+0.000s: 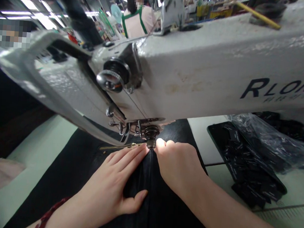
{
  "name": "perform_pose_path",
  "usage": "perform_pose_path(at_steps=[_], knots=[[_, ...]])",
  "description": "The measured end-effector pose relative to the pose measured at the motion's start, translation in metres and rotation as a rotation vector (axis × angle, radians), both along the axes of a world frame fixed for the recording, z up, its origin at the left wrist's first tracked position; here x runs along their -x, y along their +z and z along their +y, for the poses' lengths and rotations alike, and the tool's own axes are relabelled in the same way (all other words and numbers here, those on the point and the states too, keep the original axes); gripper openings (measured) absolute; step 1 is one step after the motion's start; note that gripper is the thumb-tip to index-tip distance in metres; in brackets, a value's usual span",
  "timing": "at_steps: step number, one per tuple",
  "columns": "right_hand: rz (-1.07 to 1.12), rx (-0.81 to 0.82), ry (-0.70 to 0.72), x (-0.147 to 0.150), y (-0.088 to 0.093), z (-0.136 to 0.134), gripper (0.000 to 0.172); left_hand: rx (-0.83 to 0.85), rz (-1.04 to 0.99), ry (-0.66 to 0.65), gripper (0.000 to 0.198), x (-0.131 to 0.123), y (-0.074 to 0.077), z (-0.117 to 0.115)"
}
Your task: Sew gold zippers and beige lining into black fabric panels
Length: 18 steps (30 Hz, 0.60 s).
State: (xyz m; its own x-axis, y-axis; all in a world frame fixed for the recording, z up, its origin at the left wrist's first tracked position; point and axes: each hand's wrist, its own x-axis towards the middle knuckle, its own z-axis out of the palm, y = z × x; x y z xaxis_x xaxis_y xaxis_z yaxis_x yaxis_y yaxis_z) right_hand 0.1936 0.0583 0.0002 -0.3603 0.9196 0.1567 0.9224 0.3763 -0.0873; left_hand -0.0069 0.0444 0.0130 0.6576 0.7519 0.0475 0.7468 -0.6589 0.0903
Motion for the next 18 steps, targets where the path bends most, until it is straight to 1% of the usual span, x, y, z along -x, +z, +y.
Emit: perform_pose_path(at_steps=[3,10,15,18], knots=[[0.002,-0.007,0.035,0.0013,0.0001,-0.0006,0.023,-0.012,0.004,-0.008,0.082,0.0007,-0.0004,-0.0007],[0.015,0.016,0.074,0.0005,-0.0009,0.0028,0.021,-0.014,0.01,-0.001,0.082,-0.0004,-0.0032,0.0009],[0.003,0.041,0.119,-0.0009,-0.0002,0.0066,0.024,0.004,0.001,0.001,0.082,-0.0008,-0.0004,0.0009],[0.011,0.034,0.116,-0.0034,0.0007,0.0075,0.022,0.01,0.001,-0.001,0.081,-0.0011,0.0014,0.0013]])
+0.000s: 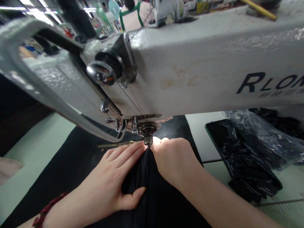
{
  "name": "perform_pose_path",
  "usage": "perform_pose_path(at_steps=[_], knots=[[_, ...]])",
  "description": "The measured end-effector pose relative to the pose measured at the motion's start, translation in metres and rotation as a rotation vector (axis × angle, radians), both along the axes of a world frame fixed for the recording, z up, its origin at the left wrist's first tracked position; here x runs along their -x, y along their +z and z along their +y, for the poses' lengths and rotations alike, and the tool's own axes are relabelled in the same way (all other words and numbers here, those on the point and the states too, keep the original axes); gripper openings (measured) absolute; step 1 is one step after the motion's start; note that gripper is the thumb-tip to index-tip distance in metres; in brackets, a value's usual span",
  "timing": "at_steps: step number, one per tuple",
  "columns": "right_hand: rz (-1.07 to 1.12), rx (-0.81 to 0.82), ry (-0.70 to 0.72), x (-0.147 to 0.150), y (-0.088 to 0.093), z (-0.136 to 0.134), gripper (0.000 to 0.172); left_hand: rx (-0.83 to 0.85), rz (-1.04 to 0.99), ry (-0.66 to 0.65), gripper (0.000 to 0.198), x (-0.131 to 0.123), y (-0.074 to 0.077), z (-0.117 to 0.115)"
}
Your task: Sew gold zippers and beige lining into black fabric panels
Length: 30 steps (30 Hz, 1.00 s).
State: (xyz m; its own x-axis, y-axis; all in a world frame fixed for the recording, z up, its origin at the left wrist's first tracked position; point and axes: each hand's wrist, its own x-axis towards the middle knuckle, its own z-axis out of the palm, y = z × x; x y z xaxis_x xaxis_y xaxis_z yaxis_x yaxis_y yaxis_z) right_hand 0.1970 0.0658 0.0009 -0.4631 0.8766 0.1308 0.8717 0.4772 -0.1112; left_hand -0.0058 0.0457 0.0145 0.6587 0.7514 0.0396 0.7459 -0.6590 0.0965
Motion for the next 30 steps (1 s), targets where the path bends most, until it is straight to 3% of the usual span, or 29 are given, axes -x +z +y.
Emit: perform_pose_path(at_steps=[6,14,23,30], knots=[[0.036,-0.108,-0.091,-0.0067,-0.0013,-0.004,0.017,0.002,0.001,0.001,0.082,0.0003,0.0008,0.0015],[0.039,-0.126,-0.049,-0.0065,-0.0023,-0.0042,0.017,0.009,-0.019,0.0,0.082,-0.0004,0.0012,0.0013],[0.019,0.006,0.027,-0.005,-0.0029,-0.001,0.015,0.032,-0.037,-0.007,0.085,0.0015,-0.0011,-0.0019],[0.012,0.024,0.003,-0.004,0.0039,0.0023,0.023,0.031,-0.045,-0.005,0.086,0.0018,-0.001,0.0004]])
